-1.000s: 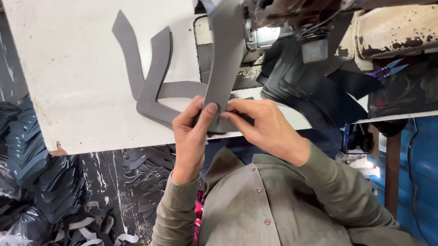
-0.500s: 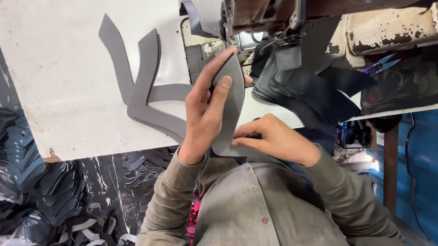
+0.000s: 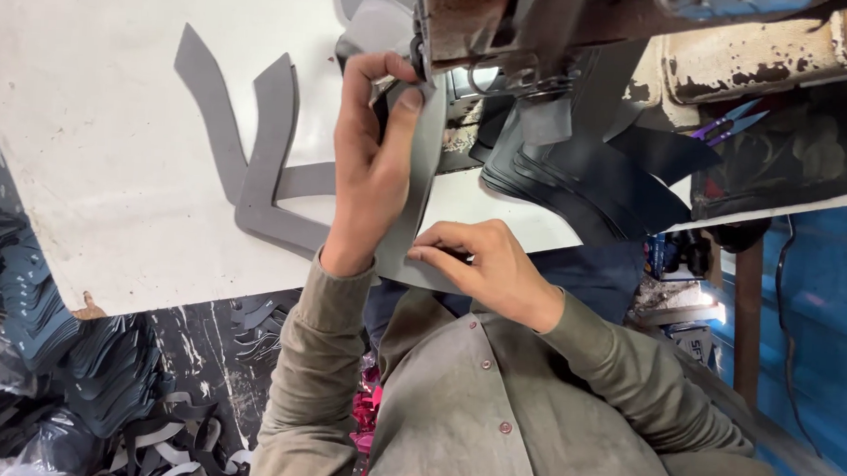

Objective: Sewing together synthetic components for shoe uppers using an industrial sewing machine.

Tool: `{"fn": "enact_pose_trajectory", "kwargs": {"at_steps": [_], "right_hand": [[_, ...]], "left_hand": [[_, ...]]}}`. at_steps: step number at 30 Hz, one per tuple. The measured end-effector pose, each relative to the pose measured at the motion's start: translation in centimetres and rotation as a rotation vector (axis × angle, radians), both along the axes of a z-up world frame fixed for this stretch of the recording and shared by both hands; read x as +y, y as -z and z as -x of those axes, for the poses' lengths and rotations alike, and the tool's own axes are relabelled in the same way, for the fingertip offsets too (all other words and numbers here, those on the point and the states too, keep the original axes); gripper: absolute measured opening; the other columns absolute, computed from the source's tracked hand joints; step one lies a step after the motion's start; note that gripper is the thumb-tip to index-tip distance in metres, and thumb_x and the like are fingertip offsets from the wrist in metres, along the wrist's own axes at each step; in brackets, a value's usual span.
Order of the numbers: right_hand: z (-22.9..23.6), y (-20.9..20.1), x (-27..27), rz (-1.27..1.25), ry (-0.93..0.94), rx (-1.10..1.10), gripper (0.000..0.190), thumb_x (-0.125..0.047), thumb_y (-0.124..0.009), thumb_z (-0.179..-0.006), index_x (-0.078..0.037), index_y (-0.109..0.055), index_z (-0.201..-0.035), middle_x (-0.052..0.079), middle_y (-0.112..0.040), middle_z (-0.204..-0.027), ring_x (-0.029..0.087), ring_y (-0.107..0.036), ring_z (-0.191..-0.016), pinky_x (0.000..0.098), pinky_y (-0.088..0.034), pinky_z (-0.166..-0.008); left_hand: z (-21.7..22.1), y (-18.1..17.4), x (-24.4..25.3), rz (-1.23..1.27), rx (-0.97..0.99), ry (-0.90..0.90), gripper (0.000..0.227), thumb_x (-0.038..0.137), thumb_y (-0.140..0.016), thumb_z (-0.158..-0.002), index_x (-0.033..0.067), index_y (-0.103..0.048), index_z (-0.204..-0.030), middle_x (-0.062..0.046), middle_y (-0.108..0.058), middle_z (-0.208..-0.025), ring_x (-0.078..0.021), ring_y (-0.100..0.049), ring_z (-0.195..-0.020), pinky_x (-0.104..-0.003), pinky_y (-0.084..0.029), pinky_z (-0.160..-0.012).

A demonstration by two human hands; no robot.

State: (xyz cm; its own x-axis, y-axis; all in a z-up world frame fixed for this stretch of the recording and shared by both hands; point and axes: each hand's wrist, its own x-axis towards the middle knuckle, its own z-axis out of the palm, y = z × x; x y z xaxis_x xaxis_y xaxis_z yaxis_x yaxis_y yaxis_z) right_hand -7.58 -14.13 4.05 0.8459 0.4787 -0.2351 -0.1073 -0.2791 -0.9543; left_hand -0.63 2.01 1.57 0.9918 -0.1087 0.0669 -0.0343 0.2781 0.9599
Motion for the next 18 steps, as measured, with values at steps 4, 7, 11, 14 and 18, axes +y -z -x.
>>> {"fn": "enact_pose_trajectory", "kwargs": {"at_steps": [4, 7, 11, 14, 18], "right_hand": [[-0.9, -0.9, -0.6, 0.004, 0.01, -0.069, 0.014, -0.013, -0.067, -0.097, -0.002, -0.074, -0.101, 0.008, -0.076, -0.085, 0.013, -0.071, -0.07, 0.0272, -0.055, -0.066], [-1.9, -1.5, -1.4, 0.029, -0.004, -0.134, 0.013, -0.012, -0.068, -0.097, -0.002, -0.075, -0.102, 0.009, -0.075, -0.084, 0.015, -0.069, -0.066, 0.0284, -0.053, -0.063], [-2.9, -2.1, -2.7, 0.047, -0.035, -0.246, 0.011, -0.01, -0.068, -0.098, -0.003, -0.074, -0.103, 0.01, -0.074, -0.085, 0.017, -0.067, -0.065, 0.029, -0.052, -0.061], [-4.2, -3.6, -3.2, 0.093, -0.037, -0.16, 0.013, -0.011, -0.067, -0.097, -0.003, -0.074, -0.104, 0.009, -0.073, -0.08, 0.019, -0.064, -0.058, 0.0299, -0.05, -0.057], [-5.6, -4.3, -3.9, 0.118, -0.041, -0.155, 0.013, -0.011, -0.067, -0.098, -0.003, -0.074, -0.105, 0.01, -0.072, -0.077, 0.02, -0.061, -0.055, 0.0313, -0.048, -0.055]], "left_hand": [[0.0, -0.7, 0.1, -0.097, -0.079, -0.044, 0.017, -0.002, -0.056, -0.118, 0.0016, -0.049, -0.133, -0.003, -0.053, -0.121, -0.0071, -0.051, -0.109, -0.023, -0.045, -0.098], [0.1, -2.0, -0.2, -0.169, -0.09, -0.03, 0.032, -0.001, -0.06, -0.112, 0.0028, -0.045, -0.14, -0.003, -0.054, -0.128, -0.0088, -0.054, -0.115, -0.025, -0.047, -0.102], [0.4, -1.1, -0.6, -0.185, -0.066, -0.071, 0.034, 0.0, -0.063, -0.111, 0.0033, -0.047, -0.141, -0.005, -0.057, -0.127, -0.0118, -0.057, -0.115, -0.026, -0.048, -0.103], [0.4, -0.8, -1.1, -0.188, -0.095, -0.109, 0.031, -0.001, -0.063, -0.114, 0.002, -0.048, -0.141, -0.006, -0.057, -0.129, -0.0118, -0.056, -0.121, -0.025, -0.046, -0.108], [1.9, -1.6, -1.7, -0.225, -0.079, -0.131, 0.035, 0.0, -0.061, -0.115, 0.0019, -0.046, -0.146, -0.007, -0.056, -0.137, -0.012, -0.055, -0.128, -0.025, -0.045, -0.112]]}}
